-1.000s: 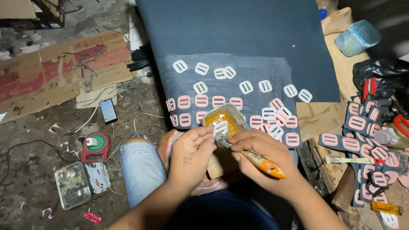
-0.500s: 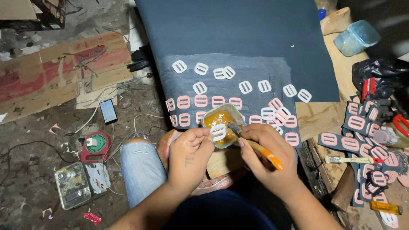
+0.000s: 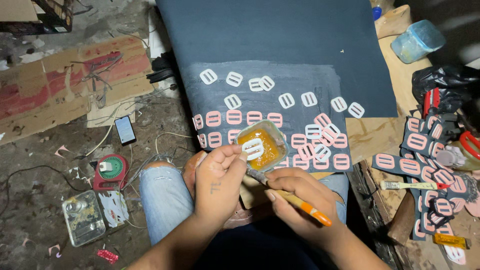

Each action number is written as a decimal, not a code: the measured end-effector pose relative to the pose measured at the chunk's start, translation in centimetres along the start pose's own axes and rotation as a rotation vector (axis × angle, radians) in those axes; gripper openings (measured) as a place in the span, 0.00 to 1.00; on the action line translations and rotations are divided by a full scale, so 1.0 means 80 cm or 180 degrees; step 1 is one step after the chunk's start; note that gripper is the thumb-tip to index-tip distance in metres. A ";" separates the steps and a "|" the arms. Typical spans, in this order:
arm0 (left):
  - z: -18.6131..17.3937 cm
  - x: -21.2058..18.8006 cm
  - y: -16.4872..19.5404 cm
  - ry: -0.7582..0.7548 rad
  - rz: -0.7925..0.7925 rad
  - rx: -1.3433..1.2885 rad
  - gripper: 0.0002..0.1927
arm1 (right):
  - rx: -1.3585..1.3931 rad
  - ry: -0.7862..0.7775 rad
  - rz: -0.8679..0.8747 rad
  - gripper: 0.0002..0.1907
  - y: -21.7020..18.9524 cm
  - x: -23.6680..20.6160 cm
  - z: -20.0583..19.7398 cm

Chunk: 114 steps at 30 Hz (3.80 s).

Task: The person paints small white rectangular cutouts with a yellow substance using a brush, then places them in rows on a dark surface. The person handles each cutout individually, applies the substance, and arranges them in a grid pattern.

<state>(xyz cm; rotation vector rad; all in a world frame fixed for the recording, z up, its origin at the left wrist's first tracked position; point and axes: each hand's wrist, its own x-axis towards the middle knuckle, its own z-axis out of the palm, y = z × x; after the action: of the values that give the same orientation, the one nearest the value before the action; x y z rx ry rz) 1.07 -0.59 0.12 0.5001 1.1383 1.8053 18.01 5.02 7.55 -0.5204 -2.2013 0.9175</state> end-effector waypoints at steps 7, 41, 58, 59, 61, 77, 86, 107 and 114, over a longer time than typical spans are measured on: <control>-0.003 -0.002 -0.004 0.0053 -0.0081 0.0164 0.11 | -0.0974 0.0707 -0.0020 0.05 0.007 0.013 -0.019; -0.022 -0.007 0.012 -0.0436 -0.0689 0.0654 0.17 | -0.3175 0.0395 0.2539 0.17 0.245 -0.040 -0.187; -0.031 -0.003 0.000 -0.0340 -0.0579 0.0539 0.15 | -0.3286 0.0375 0.2622 0.18 0.250 -0.074 -0.219; -0.031 -0.002 -0.001 -0.0341 -0.0561 0.0501 0.14 | -0.3345 0.0540 0.2302 0.18 0.246 -0.078 -0.219; -0.030 -0.003 -0.002 -0.0325 -0.0572 0.0462 0.14 | -0.3343 0.0709 0.2069 0.15 0.233 -0.079 -0.219; -0.029 -0.007 0.002 -0.0341 -0.0434 0.0628 0.13 | -0.2365 -0.0342 0.2423 0.26 0.151 -0.019 -0.078; -0.009 -0.017 0.004 -0.0817 -0.0657 0.0450 0.19 | -0.0601 0.0089 0.2641 0.15 0.078 -0.001 -0.085; -0.047 0.040 0.033 -0.0864 0.0056 0.1661 0.06 | 0.0540 -0.0677 0.3003 0.19 0.083 0.026 -0.032; -0.041 -0.004 0.026 -0.0994 -0.0229 0.1213 0.08 | 0.0057 -0.0520 0.2227 0.24 0.064 0.067 -0.040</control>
<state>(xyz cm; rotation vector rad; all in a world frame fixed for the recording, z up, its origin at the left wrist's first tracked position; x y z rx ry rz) -2.17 -2.77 0.37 0.9173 1.2618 1.3897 17.14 13.06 7.79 -1.2934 -2.1701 1.3662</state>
